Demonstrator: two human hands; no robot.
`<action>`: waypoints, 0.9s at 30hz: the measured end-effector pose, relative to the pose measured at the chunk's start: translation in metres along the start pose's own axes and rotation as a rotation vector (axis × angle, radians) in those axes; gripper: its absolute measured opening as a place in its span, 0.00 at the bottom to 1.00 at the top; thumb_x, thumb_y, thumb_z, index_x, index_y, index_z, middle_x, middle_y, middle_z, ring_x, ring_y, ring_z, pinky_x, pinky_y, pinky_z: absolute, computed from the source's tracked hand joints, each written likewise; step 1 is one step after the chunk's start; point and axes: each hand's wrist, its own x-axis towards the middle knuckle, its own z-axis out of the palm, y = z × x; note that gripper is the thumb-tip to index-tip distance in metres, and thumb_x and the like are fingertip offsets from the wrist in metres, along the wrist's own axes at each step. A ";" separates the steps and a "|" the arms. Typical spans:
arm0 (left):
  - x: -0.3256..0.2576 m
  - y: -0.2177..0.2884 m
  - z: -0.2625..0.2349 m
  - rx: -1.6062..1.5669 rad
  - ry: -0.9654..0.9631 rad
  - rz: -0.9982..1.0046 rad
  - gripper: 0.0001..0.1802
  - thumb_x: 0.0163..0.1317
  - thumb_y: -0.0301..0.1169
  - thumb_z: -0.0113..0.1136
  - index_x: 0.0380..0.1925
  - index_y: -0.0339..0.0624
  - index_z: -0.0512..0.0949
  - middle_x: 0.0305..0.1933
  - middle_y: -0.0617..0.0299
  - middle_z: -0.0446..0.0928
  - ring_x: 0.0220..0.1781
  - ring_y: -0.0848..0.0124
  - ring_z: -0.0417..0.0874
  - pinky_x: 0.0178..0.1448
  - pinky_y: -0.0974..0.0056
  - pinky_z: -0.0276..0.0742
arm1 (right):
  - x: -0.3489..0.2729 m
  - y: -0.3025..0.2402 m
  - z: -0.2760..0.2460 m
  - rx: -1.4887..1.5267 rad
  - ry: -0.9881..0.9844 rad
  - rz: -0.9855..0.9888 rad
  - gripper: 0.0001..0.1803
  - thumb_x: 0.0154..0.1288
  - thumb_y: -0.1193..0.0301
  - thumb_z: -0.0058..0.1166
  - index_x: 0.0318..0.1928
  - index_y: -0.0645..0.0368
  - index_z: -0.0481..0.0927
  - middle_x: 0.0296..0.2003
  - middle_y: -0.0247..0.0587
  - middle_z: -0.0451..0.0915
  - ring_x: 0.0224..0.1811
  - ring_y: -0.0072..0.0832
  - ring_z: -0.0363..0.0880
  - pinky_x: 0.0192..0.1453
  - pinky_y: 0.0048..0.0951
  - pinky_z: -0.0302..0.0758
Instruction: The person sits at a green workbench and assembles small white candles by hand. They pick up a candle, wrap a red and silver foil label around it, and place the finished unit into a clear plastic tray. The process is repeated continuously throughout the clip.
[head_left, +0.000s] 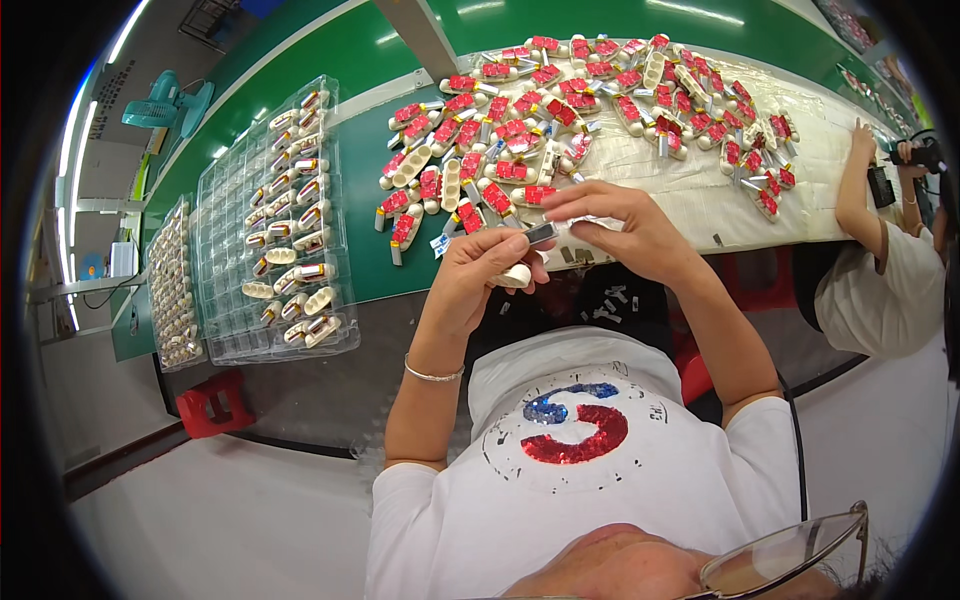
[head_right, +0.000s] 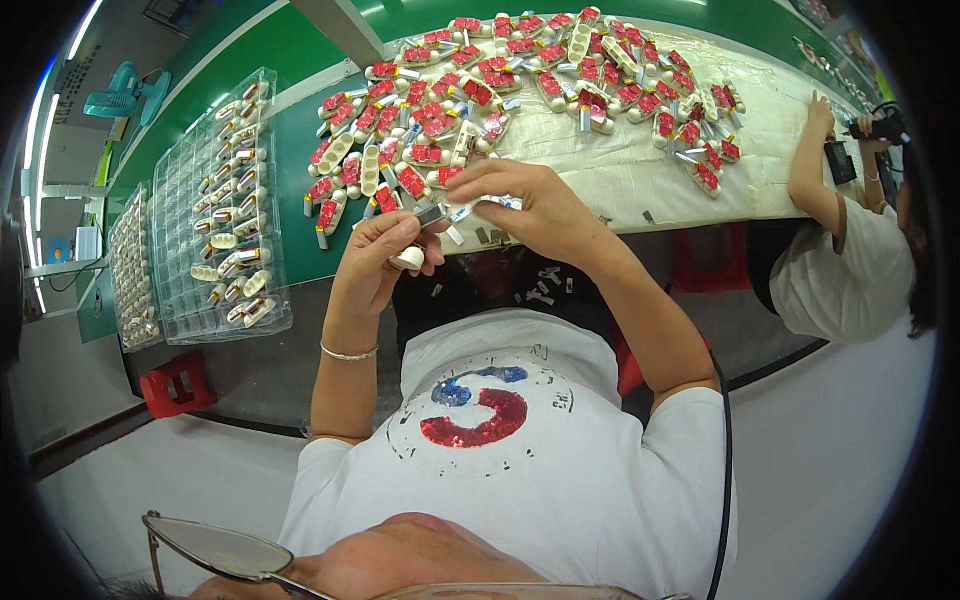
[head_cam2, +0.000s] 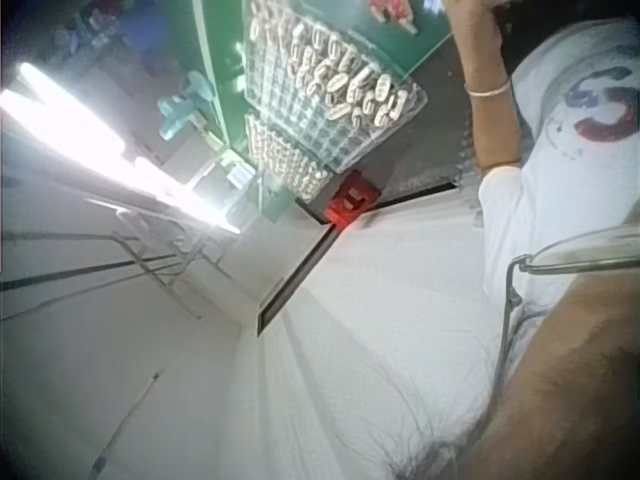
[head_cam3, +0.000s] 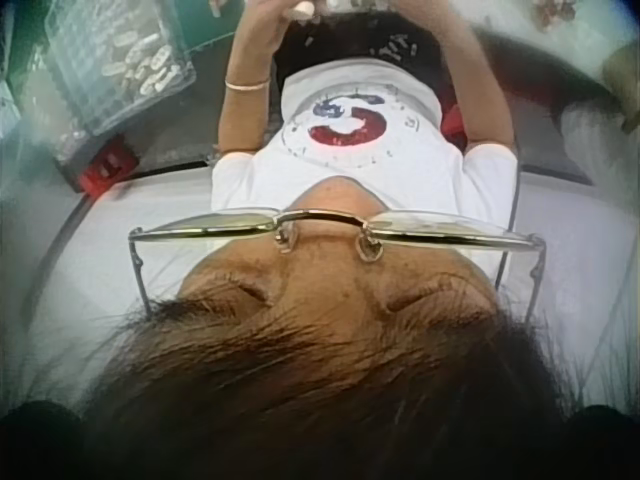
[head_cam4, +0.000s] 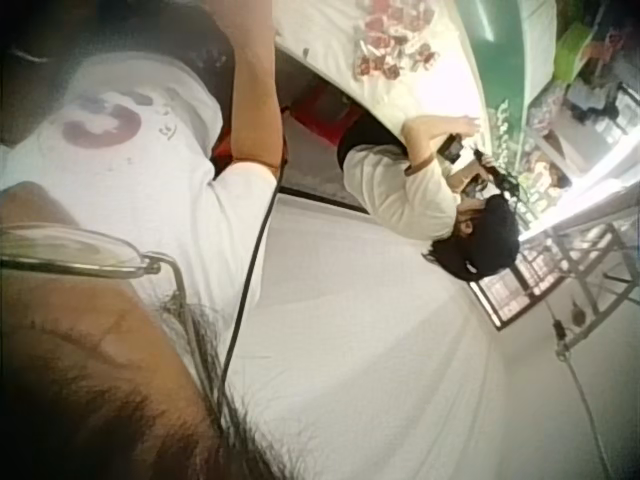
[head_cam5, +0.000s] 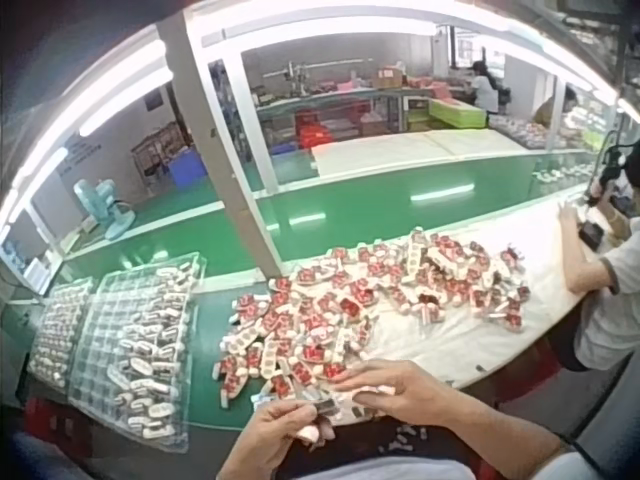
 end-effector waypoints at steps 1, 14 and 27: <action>0.001 -0.002 0.001 -0.039 -0.005 0.000 0.16 0.69 0.36 0.58 0.43 0.32 0.82 0.30 0.57 0.83 0.29 0.75 0.82 0.33 0.73 0.77 | -0.002 -0.008 0.001 0.090 0.012 0.052 0.10 0.64 0.74 0.60 0.46 0.59 0.85 0.45 0.38 0.84 0.49 0.25 0.79 0.55 0.28 0.73; -0.002 -0.008 0.013 -0.139 0.066 0.019 0.16 0.65 0.29 0.62 0.51 0.34 0.77 0.44 0.57 0.81 0.37 0.76 0.82 0.40 0.74 0.78 | -0.003 -0.007 0.031 0.556 0.216 -0.030 0.11 0.70 0.71 0.56 0.49 0.62 0.81 0.43 0.36 0.82 0.47 0.21 0.78 0.53 0.26 0.75; -0.013 -0.004 0.037 0.178 0.300 0.363 0.24 0.59 0.17 0.64 0.57 0.31 0.74 0.52 0.57 0.79 0.52 0.74 0.80 0.56 0.70 0.79 | -0.001 -0.028 0.024 -0.261 0.257 -0.332 0.14 0.59 0.78 0.62 0.47 0.59 0.83 0.38 0.42 0.81 0.40 0.34 0.81 0.42 0.30 0.79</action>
